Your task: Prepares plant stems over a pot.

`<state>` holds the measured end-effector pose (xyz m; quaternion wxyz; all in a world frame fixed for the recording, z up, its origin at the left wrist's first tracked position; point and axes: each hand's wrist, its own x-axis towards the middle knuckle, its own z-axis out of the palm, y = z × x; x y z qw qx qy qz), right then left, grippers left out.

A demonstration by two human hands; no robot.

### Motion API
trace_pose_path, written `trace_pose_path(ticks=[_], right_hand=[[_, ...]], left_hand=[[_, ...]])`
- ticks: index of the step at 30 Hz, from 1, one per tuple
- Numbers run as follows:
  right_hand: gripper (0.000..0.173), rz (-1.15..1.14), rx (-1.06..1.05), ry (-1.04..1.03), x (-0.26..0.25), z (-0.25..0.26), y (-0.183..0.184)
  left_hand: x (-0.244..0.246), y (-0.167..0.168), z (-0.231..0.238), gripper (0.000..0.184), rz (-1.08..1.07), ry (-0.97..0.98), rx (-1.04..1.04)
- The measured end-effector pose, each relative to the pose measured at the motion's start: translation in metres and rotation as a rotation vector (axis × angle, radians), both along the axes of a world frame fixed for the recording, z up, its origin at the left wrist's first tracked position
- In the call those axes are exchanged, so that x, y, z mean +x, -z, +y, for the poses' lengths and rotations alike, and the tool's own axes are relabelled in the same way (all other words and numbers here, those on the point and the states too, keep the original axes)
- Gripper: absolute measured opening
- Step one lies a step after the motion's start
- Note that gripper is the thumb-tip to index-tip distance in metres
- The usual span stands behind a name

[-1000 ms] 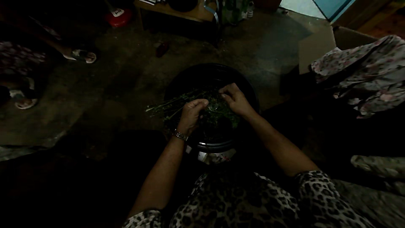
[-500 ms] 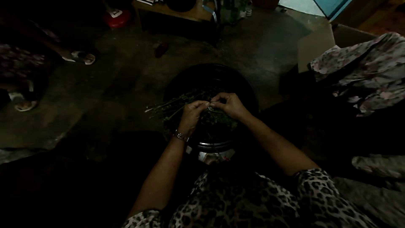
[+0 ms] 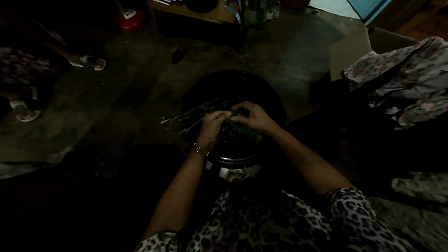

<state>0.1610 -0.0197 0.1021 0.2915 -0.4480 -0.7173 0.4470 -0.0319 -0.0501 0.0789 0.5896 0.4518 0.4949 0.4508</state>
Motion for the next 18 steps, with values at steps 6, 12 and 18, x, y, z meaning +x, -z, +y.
trace_pose_path(ticks=[6,12,18], right_hand=[[0.020,0.045,0.134,0.062,-0.008,-0.007,0.007],[0.029,-0.144,0.059,0.047,-0.015,-0.010,0.002],[0.037,-0.208,-0.016,0.202,-0.017,-0.008,-0.005]], left_hand=[[0.001,-0.002,-0.002,0.017,0.011,0.019,-0.016],[0.001,-0.006,-0.003,0.018,0.085,0.072,0.027],[0.001,-0.004,-0.003,0.017,0.044,0.091,-0.014]])
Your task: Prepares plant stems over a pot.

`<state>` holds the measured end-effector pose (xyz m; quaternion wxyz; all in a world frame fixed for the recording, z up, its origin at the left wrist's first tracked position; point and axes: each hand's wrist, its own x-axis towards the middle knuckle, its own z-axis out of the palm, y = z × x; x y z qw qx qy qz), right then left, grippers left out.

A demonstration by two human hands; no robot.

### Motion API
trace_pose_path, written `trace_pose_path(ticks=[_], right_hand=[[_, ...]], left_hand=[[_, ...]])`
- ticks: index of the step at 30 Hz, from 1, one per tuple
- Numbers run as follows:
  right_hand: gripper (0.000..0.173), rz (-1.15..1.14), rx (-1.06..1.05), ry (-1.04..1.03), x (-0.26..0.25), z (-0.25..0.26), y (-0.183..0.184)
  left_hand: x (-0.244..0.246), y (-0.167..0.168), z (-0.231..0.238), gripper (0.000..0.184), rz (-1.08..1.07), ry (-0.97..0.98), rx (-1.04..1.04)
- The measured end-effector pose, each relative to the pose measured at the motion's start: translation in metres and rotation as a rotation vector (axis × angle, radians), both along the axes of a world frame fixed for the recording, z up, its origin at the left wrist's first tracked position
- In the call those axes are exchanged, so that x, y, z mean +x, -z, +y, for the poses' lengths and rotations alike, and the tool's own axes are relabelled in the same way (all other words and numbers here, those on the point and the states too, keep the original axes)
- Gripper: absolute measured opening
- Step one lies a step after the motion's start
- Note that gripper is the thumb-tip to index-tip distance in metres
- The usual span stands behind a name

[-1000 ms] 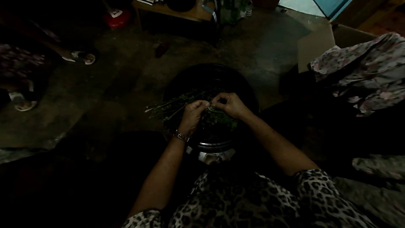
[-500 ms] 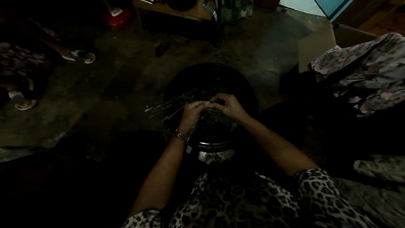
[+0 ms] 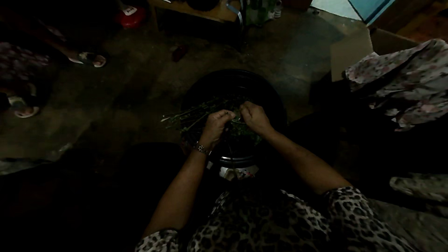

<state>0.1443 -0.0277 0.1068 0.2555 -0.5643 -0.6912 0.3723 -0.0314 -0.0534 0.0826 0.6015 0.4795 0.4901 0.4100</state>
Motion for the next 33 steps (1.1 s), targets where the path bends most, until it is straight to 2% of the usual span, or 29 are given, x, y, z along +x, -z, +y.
trace_pose_path(ticks=[3,6,8,9,13,16,17,20,21,24,26,27,29,33], right_hand=[[0.037,0.034,0.028,0.111,0.005,0.005,-0.001],[0.048,0.144,0.050,0.211,0.013,0.012,0.000],[0.055,0.171,0.015,0.208,0.017,0.015,0.000],[0.055,0.145,-0.040,0.148,0.019,0.015,-0.003],[0.034,-0.145,-0.122,-0.255,0.021,0.019,0.013],[0.053,-0.290,-0.083,-0.487,0.010,0.008,0.026],[0.054,-0.314,-0.082,-0.539,0.005,0.004,0.028],[0.032,-0.263,-0.052,-0.583,-0.005,-0.002,0.034],[0.025,-0.210,-0.032,-0.569,-0.006,-0.002,0.035],[0.022,-0.150,0.000,-0.555,0.000,0.007,0.037],[0.025,-0.171,-0.007,-0.552,0.006,0.010,0.031],[0.032,-0.152,-0.018,-0.548,0.010,0.011,0.026],[0.047,-0.002,-0.045,-0.497,0.014,0.010,0.017],[0.036,0.399,-0.088,-0.330,0.013,0.005,0.003]], left_hand=[[-0.002,0.000,0.000,0.018,-0.091,0.005,-0.003],[-0.001,0.002,0.005,0.022,-0.207,-0.034,-0.022],[-0.001,0.003,0.006,0.023,-0.236,-0.038,-0.024],[-0.002,0.002,0.005,0.022,-0.233,-0.022,-0.019],[-0.007,0.004,0.006,0.024,-0.384,0.024,-0.013],[-0.009,0.005,0.012,0.025,-0.616,0.053,-0.045],[-0.010,0.006,0.012,0.025,-0.664,0.064,-0.050],[-0.013,0.006,0.011,0.022,-0.735,0.058,-0.054],[-0.014,0.005,0.011,0.022,-0.735,0.053,-0.050],[-0.016,0.004,0.013,0.023,-0.710,0.014,-0.008],[-0.017,0.004,0.013,0.020,-0.641,-0.038,0.030],[-0.017,0.003,0.012,0.019,-0.569,-0.056,0.049],[-0.015,0.001,0.010,0.021,-0.434,-0.063,0.082],[-0.008,-0.009,0.002,0.019,-0.054,-0.060,0.069]])
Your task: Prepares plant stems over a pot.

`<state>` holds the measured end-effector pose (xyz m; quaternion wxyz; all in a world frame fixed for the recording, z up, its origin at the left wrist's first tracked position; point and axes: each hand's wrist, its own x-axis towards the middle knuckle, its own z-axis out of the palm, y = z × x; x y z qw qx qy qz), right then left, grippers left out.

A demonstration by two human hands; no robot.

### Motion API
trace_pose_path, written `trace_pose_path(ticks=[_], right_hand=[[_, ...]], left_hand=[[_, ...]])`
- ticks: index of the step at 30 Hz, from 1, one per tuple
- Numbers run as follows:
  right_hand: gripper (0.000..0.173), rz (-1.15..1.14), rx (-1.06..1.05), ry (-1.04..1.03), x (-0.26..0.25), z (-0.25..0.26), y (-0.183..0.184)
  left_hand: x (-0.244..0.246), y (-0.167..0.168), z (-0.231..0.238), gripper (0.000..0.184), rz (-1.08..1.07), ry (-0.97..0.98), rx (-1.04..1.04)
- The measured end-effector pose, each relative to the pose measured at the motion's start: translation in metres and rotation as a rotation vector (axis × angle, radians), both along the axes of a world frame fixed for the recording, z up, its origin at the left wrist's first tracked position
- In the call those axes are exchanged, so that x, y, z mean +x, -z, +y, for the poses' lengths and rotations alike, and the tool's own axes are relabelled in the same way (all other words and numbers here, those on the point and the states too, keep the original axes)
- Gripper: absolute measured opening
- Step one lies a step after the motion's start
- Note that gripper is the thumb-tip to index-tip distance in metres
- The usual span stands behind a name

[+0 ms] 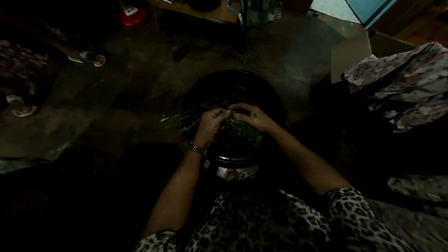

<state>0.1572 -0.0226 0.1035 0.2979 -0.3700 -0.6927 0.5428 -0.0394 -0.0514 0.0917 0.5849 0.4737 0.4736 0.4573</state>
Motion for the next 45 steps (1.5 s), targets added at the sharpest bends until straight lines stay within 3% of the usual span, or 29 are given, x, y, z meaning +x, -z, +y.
trace_pose_path(ticks=[4,6,8,11,13,16,18,20,23,25,28,30,32,36,38,40,42,45], right_hand=[[0.013,0.089,0.023,0.175,-0.006,-0.003,0.005],[0.010,0.091,0.010,0.233,-0.006,-0.003,0.005],[0.016,0.092,-0.032,0.298,-0.006,-0.003,0.003],[0.047,-0.011,-0.115,0.431,-0.004,0.002,-0.001],[0.057,-0.124,-0.135,0.346,0.001,0.006,-0.001],[0.035,-0.353,-0.039,-0.028,0.007,0.006,0.005],[0.047,-0.489,0.036,-0.202,0.000,0.000,0.012],[0.056,-0.556,0.057,-0.271,-0.011,-0.006,0.019],[0.033,-0.452,0.065,-0.249,-0.022,-0.007,0.033],[0.025,-0.343,0.046,-0.176,-0.022,-0.006,0.030],[0.025,-0.305,0.086,0.053,-0.014,-0.003,0.015],[0.026,-0.354,0.223,0.178,-0.006,0.002,0.017],[0.026,-0.432,0.365,0.234,-0.001,0.006,0.017],[0.028,-0.604,0.642,0.162,-0.001,0.004,0.022],[0.027,-0.637,0.802,0.118,-0.004,0.001,0.025],[0.024,-0.635,0.887,0.116,-0.007,-0.002,0.025],[0.031,-0.644,0.850,0.117,-0.006,-0.001,0.021],[0.034,-0.603,0.613,0.084,0.002,0.006,0.014]], left_hand=[[0.005,0.000,0.000,0.022,0.034,0.028,-0.044],[0.002,0.004,-0.002,0.021,0.063,0.074,-0.032],[0.001,0.006,-0.001,0.021,0.015,0.083,-0.012],[0.005,0.013,0.007,0.026,-0.259,0.025,-0.017],[0.003,0.013,0.009,0.028,-0.370,0.010,-0.025],[-0.002,0.015,0.009,0.032,-0.462,0.048,-0.035],[-0.005,0.016,0.012,0.035,-0.568,0.046,-0.064],[-0.006,0.016,0.012,0.037,-0.640,0.064,-0.077],[-0.008,0.014,0.012,0.039,-0.703,0.119,-0.054],[-0.009,0.015,0.013,0.038,-0.634,0.083,0.002],[-0.008,0.014,0.015,0.028,-0.185,-0.178,0.078],[-0.008,0.015,0.017,0.046,0.111,-0.188,-0.006],[-0.005,0.010,0.010,0.061,0.232,-0.091,-0.166],[0.006,0.011,0.008,0.076,0.021,0.190,-0.377],[0.008,0.016,0.010,0.066,-0.049,0.257,-0.340],[0.007,0.017,0.011,0.038,-0.028,0.262,-0.249],[0.004,0.012,0.007,0.015,0.027,0.248,-0.206],[0.003,0.011,0.006,0.015,0.027,0.227,-0.193]])
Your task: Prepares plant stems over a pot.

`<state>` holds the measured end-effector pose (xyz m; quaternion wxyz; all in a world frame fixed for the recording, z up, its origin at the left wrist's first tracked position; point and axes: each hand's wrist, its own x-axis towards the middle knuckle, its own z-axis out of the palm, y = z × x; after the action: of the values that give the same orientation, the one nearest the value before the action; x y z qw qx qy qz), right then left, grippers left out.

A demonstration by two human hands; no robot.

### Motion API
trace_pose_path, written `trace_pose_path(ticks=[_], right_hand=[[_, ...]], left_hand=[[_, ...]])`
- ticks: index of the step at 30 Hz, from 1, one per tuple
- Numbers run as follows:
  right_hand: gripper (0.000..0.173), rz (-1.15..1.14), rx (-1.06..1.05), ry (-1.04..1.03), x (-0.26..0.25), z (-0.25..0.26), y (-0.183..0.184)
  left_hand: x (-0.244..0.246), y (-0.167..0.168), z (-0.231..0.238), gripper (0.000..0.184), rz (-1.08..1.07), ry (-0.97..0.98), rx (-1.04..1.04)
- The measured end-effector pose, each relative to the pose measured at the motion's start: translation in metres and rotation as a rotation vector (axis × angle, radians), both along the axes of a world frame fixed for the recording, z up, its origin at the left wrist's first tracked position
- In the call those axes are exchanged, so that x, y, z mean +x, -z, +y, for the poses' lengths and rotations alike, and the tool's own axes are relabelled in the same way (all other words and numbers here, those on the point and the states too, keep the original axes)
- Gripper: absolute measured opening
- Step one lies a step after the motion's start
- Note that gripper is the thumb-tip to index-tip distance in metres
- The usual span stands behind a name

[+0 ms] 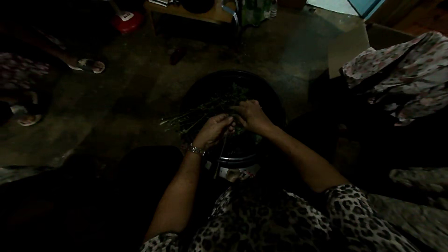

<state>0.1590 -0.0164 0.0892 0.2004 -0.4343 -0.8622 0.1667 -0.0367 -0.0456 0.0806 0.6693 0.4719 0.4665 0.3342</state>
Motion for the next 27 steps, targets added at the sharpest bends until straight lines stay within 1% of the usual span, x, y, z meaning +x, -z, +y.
trace_pose_path(ticks=[1,3,6,8,9,12,13,14,15,16,18,20,23,25,27], right_hand=[[0.033,0.032,-0.049,0.006,0.004,0.002,-0.001],[0.033,0.099,-0.098,0.010,0.012,0.005,-0.005],[0.031,0.202,-0.078,-0.036,0.017,0.006,-0.004],[0.031,0.212,-0.097,-0.059,0.016,0.005,-0.004],[0.038,0.185,-0.125,-0.050,0.016,0.004,-0.008],[0.066,0.111,-0.141,-0.026,0.016,0.005,-0.011],[0.072,0.109,-0.129,-0.022,0.016,0.004,-0.010],[0.073,0.118,-0.102,-0.017,0.015,0.004,-0.009],[0.070,0.141,-0.057,-0.011,0.014,0.003,-0.006],[0.063,0.169,0.001,-0.003,0.012,0.003,-0.003],[0.042,0.214,0.094,-0.002,0.008,0.002,0.002],[0.028,0.231,0.101,-0.018,0.006,0.001,0.003],[0.018,0.287,0.061,-0.041,0.006,-0.001,0.003],[0.015,0.327,0.023,-0.040,0.005,-0.002,0.002],[0.015,0.356,-0.024,-0.032,0.005,-0.002,0.002]], left_hand=[[0.000,0.002,0.000,0.018,-0.010,-0.020,0.009],[-0.001,0.002,0.000,0.017,-0.026,-0.056,0.039],[0.001,-0.002,-0.001,0.014,-0.065,-0.101,0.031],[0.003,-0.004,-0.003,0.014,-0.076,-0.131,0.027],[0.005,-0.004,-0.002,0.014,-0.076,-0.144,0.038],[0.005,-0.003,0.001,0.013,-0.070,-0.183,0.098],[0.004,-0.002,0.001,0.012,-0.055,-0.177,0.118],[0.002,-0.002,-0.001,0.012,-0.017,-0.157,0.144],[0.000,-0.001,-0.002,0.013,0.022,-0.139,0.175],[0.000,-0.001,-0.003,0.012,0.057,-0.131,0.198],[0.001,-0.001,-0.003,0.012,0.094,-0.121,0.220],[0.003,-0.003,-0.002,0.013,0.143,-0.122,0.230],[0.004,-0.005,0.000,0.011,0.152,-0.133,0.228],[0.004,-0.003,0.000,0.010,0.104,-0.133,0.223],[0.005,-0.003,0.000,0.011,0.099,-0.130,0.202]])
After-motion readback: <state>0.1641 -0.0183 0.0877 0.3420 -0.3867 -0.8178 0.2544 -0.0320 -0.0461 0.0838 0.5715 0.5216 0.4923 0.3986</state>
